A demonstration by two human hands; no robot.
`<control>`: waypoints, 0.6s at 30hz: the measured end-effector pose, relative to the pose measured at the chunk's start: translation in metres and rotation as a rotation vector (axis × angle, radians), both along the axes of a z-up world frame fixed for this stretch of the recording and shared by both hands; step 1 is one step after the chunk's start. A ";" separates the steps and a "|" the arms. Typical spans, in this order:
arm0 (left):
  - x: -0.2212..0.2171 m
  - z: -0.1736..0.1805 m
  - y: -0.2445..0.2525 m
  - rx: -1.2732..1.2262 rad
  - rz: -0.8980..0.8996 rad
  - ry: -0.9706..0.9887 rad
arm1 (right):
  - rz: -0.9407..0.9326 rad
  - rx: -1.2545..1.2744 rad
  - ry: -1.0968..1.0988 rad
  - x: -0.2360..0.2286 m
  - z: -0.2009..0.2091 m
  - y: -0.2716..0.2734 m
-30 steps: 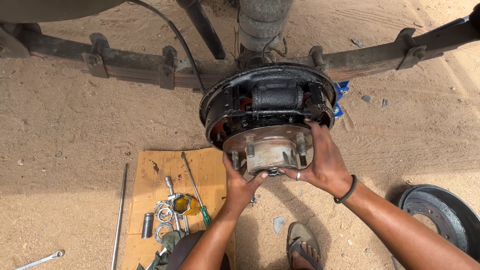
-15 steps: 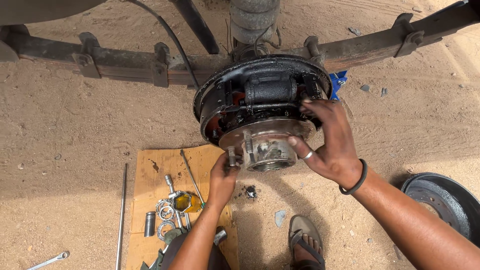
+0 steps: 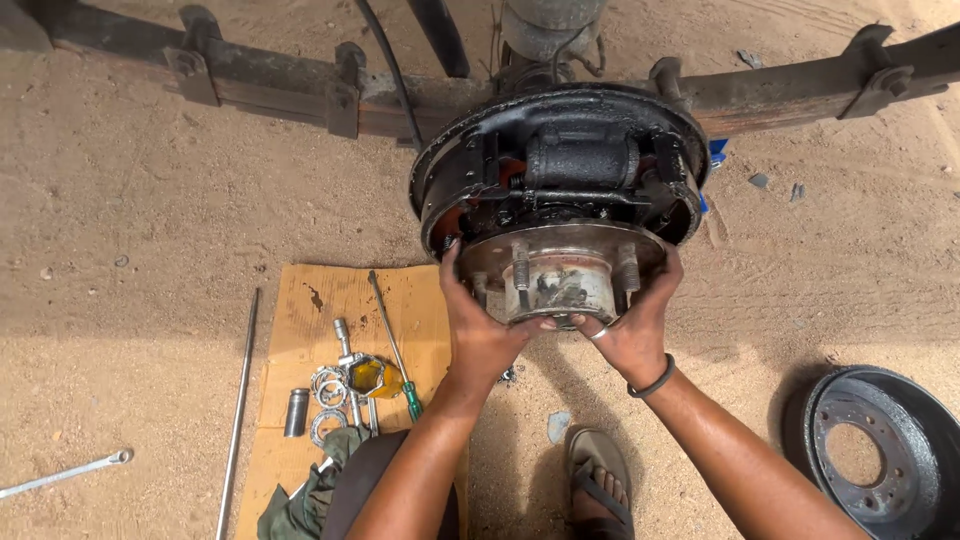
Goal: Reassembling a vehicle's wheel hub and brake assembly, applying grease and fitting bearings.
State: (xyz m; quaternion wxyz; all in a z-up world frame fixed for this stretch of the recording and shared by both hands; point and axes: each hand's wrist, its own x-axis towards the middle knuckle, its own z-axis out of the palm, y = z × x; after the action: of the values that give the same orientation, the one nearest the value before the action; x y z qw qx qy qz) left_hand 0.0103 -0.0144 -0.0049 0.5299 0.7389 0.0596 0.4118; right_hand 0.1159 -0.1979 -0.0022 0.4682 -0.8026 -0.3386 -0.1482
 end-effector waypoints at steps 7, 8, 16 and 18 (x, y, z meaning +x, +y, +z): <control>0.009 0.029 0.012 0.019 0.036 0.198 | 0.036 -0.012 0.055 0.008 0.002 0.002; 0.009 0.027 0.011 0.028 0.038 0.191 | 0.058 -0.005 0.093 0.008 0.004 0.001; 0.008 0.025 0.008 0.019 -0.010 0.224 | 0.081 -0.035 0.139 0.008 0.008 -0.004; 0.006 0.029 0.008 0.088 0.025 0.199 | 0.104 0.012 0.133 0.004 0.018 0.000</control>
State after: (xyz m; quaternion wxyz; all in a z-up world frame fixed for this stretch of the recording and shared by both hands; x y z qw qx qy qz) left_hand 0.0159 -0.0068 0.0239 0.4830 0.7980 0.1031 0.3453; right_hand 0.1202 -0.1977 0.0159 0.5013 -0.7892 -0.3473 -0.0720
